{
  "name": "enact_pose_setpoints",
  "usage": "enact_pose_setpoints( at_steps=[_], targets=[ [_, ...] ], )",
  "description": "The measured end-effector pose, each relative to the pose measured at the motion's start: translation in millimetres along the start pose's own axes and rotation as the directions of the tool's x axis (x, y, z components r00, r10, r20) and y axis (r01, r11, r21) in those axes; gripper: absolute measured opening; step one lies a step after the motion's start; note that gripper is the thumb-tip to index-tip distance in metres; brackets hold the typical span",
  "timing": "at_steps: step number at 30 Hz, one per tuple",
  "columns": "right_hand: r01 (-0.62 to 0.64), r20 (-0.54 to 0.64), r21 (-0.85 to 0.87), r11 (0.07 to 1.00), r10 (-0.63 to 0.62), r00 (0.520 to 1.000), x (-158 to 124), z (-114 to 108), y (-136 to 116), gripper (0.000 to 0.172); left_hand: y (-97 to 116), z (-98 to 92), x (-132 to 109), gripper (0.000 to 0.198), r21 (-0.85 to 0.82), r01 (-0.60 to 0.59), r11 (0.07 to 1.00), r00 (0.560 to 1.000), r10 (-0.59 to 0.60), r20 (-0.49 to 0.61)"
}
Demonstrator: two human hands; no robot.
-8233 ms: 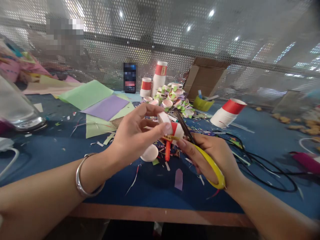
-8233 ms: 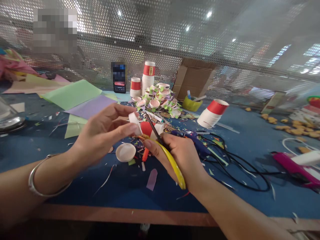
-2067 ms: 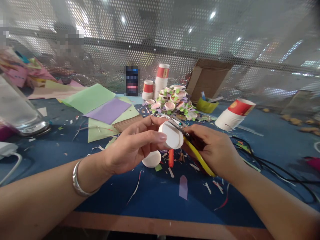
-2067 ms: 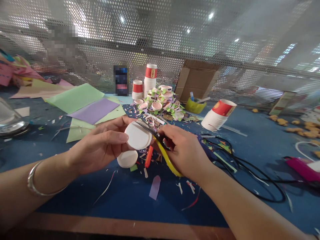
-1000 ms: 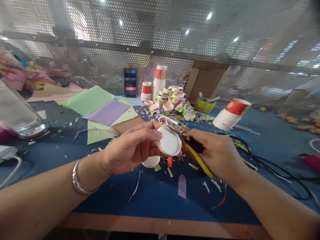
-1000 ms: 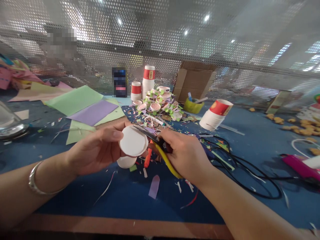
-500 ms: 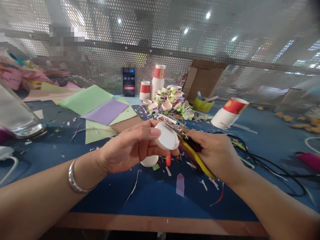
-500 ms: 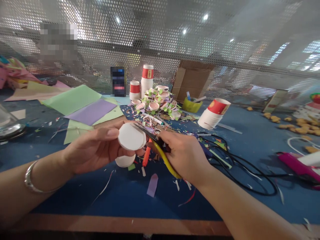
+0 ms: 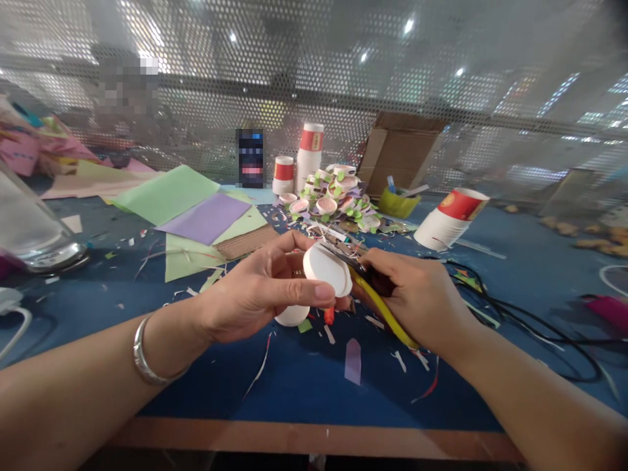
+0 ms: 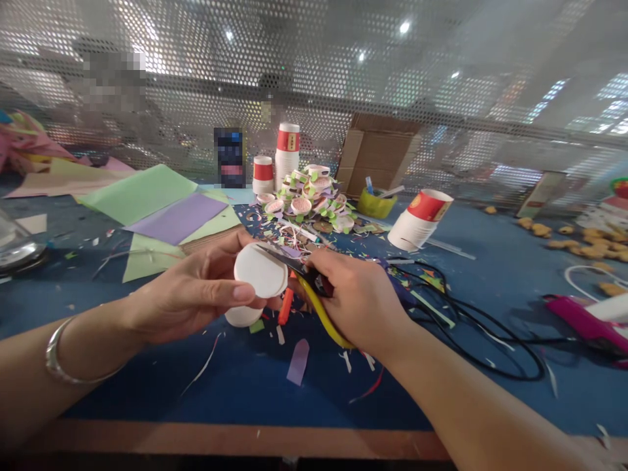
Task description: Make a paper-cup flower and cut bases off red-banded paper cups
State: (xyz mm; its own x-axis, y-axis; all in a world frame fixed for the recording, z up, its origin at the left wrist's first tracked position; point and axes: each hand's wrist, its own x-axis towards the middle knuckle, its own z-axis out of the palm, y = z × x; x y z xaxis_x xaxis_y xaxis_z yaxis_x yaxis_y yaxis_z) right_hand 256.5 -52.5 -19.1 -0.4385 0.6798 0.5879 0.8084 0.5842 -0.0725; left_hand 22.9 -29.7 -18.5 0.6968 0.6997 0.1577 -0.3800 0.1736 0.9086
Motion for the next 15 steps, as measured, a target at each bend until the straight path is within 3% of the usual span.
enact_pose_setpoints(
  at_steps=[15],
  targets=[
    [0.014, 0.008, -0.013, 1.0, -0.014, 1.0, -4.2, -2.2, 1.2, 0.037, 2.6, -0.9, -0.8, 0.025, -0.027, 0.027, 0.999, 0.999, -0.026, 0.039]
  ],
)
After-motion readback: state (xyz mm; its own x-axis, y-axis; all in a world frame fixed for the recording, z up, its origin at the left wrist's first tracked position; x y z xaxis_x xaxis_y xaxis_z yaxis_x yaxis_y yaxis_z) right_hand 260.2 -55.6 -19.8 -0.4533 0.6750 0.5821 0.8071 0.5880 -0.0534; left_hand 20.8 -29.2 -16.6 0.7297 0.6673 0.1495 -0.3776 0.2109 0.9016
